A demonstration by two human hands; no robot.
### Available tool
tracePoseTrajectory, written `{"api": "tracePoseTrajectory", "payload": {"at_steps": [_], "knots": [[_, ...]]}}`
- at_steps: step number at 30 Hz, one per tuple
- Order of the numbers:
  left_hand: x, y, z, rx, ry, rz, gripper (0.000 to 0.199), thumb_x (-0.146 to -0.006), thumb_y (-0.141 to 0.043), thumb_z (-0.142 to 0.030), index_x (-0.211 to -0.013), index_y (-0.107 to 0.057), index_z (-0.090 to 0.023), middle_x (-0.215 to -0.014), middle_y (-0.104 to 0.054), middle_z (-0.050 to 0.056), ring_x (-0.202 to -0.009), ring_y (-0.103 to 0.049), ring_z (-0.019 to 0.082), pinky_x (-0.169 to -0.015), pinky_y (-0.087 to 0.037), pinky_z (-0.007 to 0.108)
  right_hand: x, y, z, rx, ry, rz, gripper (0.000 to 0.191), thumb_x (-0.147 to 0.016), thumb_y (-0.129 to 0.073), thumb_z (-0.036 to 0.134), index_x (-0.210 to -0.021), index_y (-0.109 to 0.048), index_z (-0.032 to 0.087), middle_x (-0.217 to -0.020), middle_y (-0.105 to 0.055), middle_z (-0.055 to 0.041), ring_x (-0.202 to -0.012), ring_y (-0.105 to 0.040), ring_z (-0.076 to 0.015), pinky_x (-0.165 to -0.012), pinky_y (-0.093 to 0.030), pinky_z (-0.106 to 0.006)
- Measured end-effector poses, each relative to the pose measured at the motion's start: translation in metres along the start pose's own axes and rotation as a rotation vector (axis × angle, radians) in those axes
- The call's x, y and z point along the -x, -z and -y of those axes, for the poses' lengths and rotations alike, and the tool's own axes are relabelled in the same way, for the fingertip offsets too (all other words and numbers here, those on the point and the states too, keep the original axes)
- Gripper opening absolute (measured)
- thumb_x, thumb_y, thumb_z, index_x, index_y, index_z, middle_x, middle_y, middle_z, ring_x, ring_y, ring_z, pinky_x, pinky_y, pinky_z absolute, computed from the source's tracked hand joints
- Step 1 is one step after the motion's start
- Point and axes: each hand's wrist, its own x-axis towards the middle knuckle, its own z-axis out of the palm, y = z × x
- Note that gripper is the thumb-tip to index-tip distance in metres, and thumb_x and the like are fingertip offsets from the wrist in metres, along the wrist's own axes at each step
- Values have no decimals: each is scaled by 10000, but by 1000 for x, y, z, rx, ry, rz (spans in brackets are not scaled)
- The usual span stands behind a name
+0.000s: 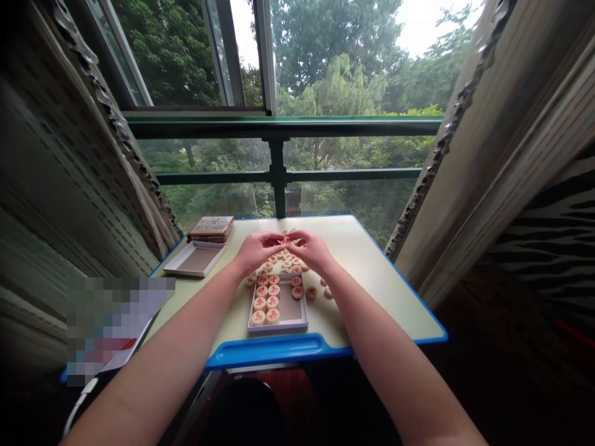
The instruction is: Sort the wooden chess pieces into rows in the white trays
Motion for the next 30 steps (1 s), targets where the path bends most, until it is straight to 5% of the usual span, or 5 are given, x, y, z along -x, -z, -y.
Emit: {"api": "tracePoseTrajectory", "payload": {"at_steps": [9, 16, 22, 30], "knots": [[1, 2, 0, 51, 31, 69, 374, -647, -729, -341, -949, -682, -126, -901, -708, 97, -821, -662, 198, -790, -545, 353, -1, 10, -1, 180, 143, 62, 226, -737, -624, 266, -931, -684, 166, -852, -677, -54, -655, -562, -115, -611, -466, -243], [6, 4, -10, 32, 106, 270, 431, -656, -706, -236, -1065, -643, -114, -972, -692, 113, -831, -648, 183, -763, -538, 331, 12, 31, 11, 260, 28, 263, 222, -719, -625, 310, -868, -669, 152, -766, -633, -26, -604, -502, -106, -541, -401, -227], [8, 4, -16, -128, 99, 282, 281, -684, -631, -221, -937, -696, -118, -903, -706, 90, -800, -633, 170, -711, -517, 278, 31, 31, 12, 385, 93, 451, 210, -671, -659, 254, -868, -676, 186, -833, -599, -21, -750, -512, -139, -650, -399, -239], [8, 5, -22, -286, 104, 370, 252, -672, -562, -208, -855, -730, -164, -836, -713, 40, -768, -622, 169, -683, -486, 257, 33, 26, 5, 458, 99, 472, 204, -673, -641, 240, -872, -672, 208, -879, -619, -27, -832, -547, -180, -714, -421, -264]]}}
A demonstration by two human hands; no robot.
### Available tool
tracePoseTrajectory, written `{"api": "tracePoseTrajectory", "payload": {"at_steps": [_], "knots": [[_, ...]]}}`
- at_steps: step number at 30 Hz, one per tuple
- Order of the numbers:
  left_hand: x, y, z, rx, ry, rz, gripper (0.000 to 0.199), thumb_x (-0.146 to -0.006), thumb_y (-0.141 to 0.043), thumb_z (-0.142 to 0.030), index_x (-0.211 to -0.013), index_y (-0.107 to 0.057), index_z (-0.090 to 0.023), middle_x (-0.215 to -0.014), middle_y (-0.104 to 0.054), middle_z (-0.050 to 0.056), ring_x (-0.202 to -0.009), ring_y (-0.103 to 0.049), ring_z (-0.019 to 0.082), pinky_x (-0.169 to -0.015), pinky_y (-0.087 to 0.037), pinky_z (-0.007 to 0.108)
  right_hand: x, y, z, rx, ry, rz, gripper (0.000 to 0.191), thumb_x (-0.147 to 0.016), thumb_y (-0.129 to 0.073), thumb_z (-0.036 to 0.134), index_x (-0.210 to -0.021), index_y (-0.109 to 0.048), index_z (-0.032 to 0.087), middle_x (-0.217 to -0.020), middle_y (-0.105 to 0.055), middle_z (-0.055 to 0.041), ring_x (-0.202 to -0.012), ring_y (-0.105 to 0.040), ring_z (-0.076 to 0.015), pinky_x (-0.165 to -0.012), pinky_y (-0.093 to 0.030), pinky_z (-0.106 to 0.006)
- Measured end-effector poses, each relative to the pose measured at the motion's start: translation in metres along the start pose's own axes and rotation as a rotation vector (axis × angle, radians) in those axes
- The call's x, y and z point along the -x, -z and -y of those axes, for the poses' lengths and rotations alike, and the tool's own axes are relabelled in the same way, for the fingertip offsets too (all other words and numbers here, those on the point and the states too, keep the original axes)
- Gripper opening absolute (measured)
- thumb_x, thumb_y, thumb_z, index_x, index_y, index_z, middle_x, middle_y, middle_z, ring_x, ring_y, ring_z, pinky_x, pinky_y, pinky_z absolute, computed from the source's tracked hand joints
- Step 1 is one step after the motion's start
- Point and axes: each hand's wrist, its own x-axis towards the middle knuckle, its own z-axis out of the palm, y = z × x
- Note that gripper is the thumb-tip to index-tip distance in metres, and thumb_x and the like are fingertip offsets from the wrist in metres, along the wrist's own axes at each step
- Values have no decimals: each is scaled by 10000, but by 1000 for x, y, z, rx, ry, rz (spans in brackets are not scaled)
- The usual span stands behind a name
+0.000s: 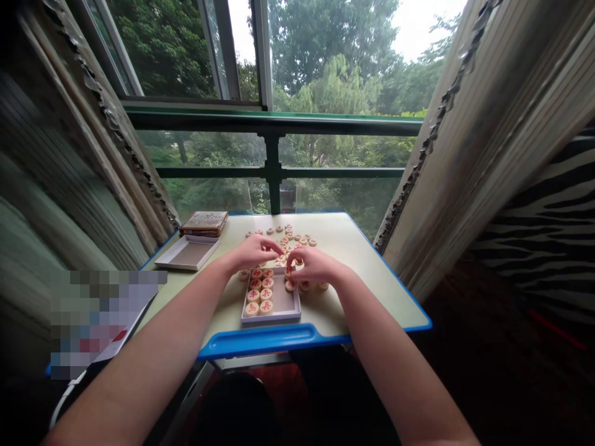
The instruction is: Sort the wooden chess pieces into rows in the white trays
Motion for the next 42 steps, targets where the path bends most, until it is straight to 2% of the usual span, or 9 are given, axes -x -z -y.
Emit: {"api": "tracePoseTrajectory", "payload": {"at_steps": [10, 17, 19, 24, 28, 32, 34, 37, 42], "knots": [[1, -2, -2, -77, -75, 173, 245, -638, -544, -162, -761, -754, -191, -767, -684, 15, -773, -593, 168, -696, -453, 225, -2, -2, -1, 41, 6, 0, 211, -681, -639, 289, -875, -678, 217, -828, -616, -25, -777, -545, -171, -676, -410, -253], [4, -4, -6, -106, -58, 242, 231, -659, -566, -222, -785, -760, -220, -860, -668, 22, -810, -582, 172, -741, -454, 229, -1, 3, 2, 18, 11, 14, 227, -678, -644, 285, -885, -678, 199, -838, -625, -28, -784, -548, -167, -666, -409, -242], [4, -4, -6, -111, -46, 250, 228, -655, -572, -233, -784, -761, -227, -872, -666, 21, -820, -577, 178, -752, -453, 235, -1, 5, -1, 18, -19, -19, 206, -694, -620, 272, -875, -678, 192, -827, -628, -28, -769, -552, -163, -649, -407, -239], [3, -4, -5, -148, -50, 176, 258, -650, -533, -199, -775, -757, -223, -899, -660, 23, -822, -576, 174, -748, -450, 237, -3, 11, -31, 149, -304, -301, 207, -714, -510, 125, -814, -687, 166, -805, -641, -63, -758, -566, -172, -666, -407, -259], [-2, -4, 6, -152, 25, 20, 265, -674, -498, -202, -765, -746, -196, -882, -678, 30, -795, -595, 177, -702, -463, 239, -4, 10, -58, 200, -475, -314, 227, -710, -512, 97, -808, -702, 173, -789, -650, -78, -765, -583, -197, -677, -421, -284], [-6, 0, 27, -300, 177, -228, 265, -662, -531, -176, -829, -737, -185, -903, -692, 65, -853, -603, 212, -764, -456, 265, -7, 1, -57, 150, -420, -335, 255, -778, -505, 164, -936, -702, 197, -917, -639, -76, -806, -588, -177, -728, -431, -274], [-6, 3, 36, -366, 255, -218, 295, -656, -549, -163, -890, -726, -191, -908, -694, 79, -815, -613, 214, -722, -459, 266, -12, -5, -50, 152, -320, -331, 278, -820, -492, 216, -1023, -682, 213, -1033, -623, -81, -913, -569, -184, -814, -409, -286], [-5, 8, 41, -397, 332, -156, 271, -673, -567, -171, -896, -719, -195, -862, -699, 77, -673, -612, 180, -619, -450, 245, -20, -13, -42, 222, -171, -245, 298, -861, -458, 259, -1076, -662, 225, -1139, -607, -76, -1021, -523, -197, -908, -335, -331], [-4, 9, 36, -390, 337, -146, 234, -678, -595, -180, -878, -714, -189, -880, -701, 70, -646, -607, 164, -571, -435, 226, -28, -14, -41, 279, -209, -234, 266, -849, -471, 311, -897, -708, 200, -1055, -654, -63, -939, -517, -209, -832, -348, -325]]}}
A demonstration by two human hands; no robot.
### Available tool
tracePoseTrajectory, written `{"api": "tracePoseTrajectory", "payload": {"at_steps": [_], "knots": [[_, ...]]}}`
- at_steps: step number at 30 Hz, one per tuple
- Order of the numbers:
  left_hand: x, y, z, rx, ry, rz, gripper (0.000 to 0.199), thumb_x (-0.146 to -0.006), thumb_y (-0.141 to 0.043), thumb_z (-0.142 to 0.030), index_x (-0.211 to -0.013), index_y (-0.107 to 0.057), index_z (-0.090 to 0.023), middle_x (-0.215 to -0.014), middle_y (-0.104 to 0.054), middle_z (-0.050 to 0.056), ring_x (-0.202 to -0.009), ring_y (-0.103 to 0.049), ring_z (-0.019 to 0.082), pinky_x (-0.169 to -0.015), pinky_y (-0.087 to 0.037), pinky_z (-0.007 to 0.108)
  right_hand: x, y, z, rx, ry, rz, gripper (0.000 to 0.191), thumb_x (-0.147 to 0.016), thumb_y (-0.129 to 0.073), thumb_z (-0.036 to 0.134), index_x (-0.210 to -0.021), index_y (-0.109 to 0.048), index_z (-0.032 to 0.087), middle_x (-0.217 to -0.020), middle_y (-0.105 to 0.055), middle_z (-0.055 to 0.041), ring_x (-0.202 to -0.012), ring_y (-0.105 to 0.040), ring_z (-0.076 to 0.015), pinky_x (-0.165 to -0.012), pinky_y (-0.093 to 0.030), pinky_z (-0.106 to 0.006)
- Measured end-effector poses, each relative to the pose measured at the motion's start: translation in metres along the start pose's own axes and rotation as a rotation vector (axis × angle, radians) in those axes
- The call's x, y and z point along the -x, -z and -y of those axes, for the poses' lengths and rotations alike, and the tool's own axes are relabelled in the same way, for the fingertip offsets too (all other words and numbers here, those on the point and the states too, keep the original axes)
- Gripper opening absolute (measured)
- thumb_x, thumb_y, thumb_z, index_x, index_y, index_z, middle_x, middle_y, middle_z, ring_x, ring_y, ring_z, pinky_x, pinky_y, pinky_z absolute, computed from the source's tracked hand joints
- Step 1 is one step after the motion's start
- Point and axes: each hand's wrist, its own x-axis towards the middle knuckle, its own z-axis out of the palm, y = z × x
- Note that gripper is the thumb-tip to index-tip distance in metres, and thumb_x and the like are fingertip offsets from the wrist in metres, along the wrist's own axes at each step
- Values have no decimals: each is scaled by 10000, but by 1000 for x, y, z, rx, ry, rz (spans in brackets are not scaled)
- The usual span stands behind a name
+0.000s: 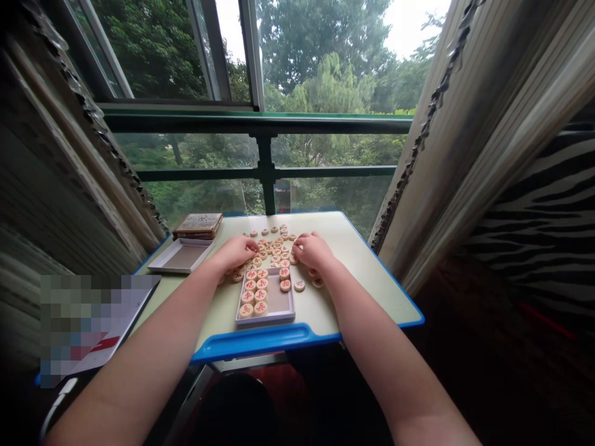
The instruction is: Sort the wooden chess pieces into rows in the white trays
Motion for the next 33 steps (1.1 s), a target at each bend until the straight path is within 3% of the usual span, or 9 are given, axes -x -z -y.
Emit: {"api": "tracePoseTrajectory", "payload": {"at_steps": [8, 12, 19, 22, 26, 30, 33], "knots": [[-6, -3, 14, -39, 31, -115, 260, -672, -556, -95, -858, -711, -190, -880, -704, 83, -720, -623, 186, -634, -442, 237, -1, -3, 3, -57, -169, -23, 220, -755, -575, 337, -906, -682, 218, -914, -696, -43, -904, -515, -234, -710, -387, -297], [-5, -3, 17, -57, 45, -112, 269, -657, -554, -82, -845, -713, -190, -876, -702, 89, -702, -617, 183, -638, -444, 242, -3, -5, 2, -104, -178, -33, 238, -755, -576, 306, -947, -683, 214, -918, -700, -39, -920, -522, -230, -759, -392, -302], [5, 2, 5, 2, 31, -48, 188, -682, -625, -289, -813, -724, -197, -677, -679, 43, -521, -555, 140, -544, -416, 232, -5, -9, -4, -135, -195, -52, 189, -746, -601, 292, -884, -695, 203, -917, -699, -49, -916, -546, -226, -830, -382, -333], [6, 3, 4, -7, 38, -33, 218, -677, -630, -329, -827, -722, -201, -752, -689, 44, -479, -528, 116, -504, -391, 229, -3, -8, -2, -194, -220, -95, 164, -724, -622, 247, -872, -680, 208, -886, -693, -47, -912, -556, -217, -789, -407, -317], [4, 2, 6, -69, 59, -36, 207, -694, -616, -322, -826, -715, -197, -790, -698, 50, -576, -574, 141, -536, -397, 233, 2, 0, 4, -435, -197, -183, 126, -717, -635, 250, -828, -659, 194, -848, -681, -47, -810, -598, -176, -724, -443, -289], [4, 3, 3, -94, 52, -73, 213, -710, -601, -299, -850, -715, -186, -826, -706, 72, -698, -610, 192, -600, -420, 265, 10, 11, 14, -842, -98, -130, 156, -709, -643, 268, -838, -654, 182, -810, -692, -44, -771, -633, -160, -674, -473, -267], [9, 3, -8, 52, -38, -139, 236, -734, -588, -319, -845, -720, -158, -861, -708, 86, -779, -620, 210, -671, -443, 278, 14, 15, 20, -1027, -86, -108, 163, -705, -633, 244, -849, -665, 174, -825, -703, -51, -791, -647, -165, -662, -485, -265]]}}
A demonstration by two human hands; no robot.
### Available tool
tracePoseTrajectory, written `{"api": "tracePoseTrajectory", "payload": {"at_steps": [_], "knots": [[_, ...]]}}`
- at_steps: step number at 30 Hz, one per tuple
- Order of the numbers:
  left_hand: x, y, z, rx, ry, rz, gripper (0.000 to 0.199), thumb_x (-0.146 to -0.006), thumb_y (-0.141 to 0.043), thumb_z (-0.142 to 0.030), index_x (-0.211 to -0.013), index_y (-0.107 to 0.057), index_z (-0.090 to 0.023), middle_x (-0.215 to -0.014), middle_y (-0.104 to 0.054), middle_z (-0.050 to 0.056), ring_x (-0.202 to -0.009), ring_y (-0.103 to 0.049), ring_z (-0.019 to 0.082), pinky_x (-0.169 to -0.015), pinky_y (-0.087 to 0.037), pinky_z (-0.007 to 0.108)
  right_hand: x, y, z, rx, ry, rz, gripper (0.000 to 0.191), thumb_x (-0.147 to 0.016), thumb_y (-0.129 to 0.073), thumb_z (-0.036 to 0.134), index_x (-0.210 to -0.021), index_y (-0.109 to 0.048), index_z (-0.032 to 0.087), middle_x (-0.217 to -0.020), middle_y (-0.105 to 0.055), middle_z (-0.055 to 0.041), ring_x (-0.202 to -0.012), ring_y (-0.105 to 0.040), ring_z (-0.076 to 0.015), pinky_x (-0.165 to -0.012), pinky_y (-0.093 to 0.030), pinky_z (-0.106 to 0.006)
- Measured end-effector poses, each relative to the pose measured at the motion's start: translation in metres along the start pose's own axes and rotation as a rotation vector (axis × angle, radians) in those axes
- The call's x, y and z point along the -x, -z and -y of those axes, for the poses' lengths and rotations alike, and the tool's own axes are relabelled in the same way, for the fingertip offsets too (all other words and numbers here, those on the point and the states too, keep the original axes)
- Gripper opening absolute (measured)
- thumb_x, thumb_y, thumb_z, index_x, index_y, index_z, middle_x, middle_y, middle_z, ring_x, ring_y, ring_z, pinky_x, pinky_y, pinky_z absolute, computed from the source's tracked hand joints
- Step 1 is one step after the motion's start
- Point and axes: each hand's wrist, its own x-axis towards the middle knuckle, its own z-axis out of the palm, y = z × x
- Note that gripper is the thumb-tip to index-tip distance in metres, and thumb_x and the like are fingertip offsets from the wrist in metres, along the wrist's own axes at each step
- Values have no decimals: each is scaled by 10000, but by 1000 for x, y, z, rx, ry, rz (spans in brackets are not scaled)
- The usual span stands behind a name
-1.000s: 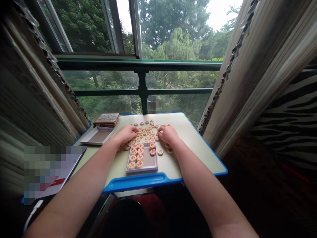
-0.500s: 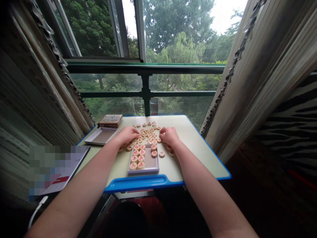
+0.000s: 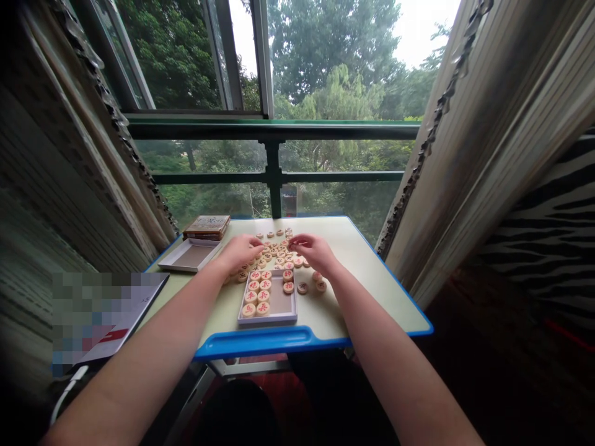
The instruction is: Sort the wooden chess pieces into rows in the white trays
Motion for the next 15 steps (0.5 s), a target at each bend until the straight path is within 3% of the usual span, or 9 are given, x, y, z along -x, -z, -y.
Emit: {"api": "tracePoseTrajectory", "payload": {"at_steps": [4, 8, 15], "knots": [[9, -1, -18, 369, -127, 77, 328, -708, -634, -395, -866, -720, -120, -851, -711, 97, -789, -627, 207, -684, -473, 277, 3, -5, 4, -86, -8, -4, 209, -694, -660, 275, -870, -687, 166, -857, -710, -59, -793, -643, -167, -677, -497, -278], [14, -4, -28, 659, -139, 189, 410, -654, -699, -416, -920, -706, -104, -893, -709, 115, -828, -632, 207, -750, -485, 304, 4, -9, 6, -86, 18, 5, 248, -678, -691, 296, -893, -683, 172, -850, -707, -48, -767, -635, -156, -683, -507, -278], [15, -7, -29, 843, -86, 218, 402, -614, -737, -425, -858, -708, -106, -820, -703, 101, -787, -617, 188, -743, -462, 310, 6, -9, 6, -4, 84, 30, 216, -700, -677, 319, -854, -667, 167, -794, -688, -38, -725, -630, -145, -653, -516, -266]]}}
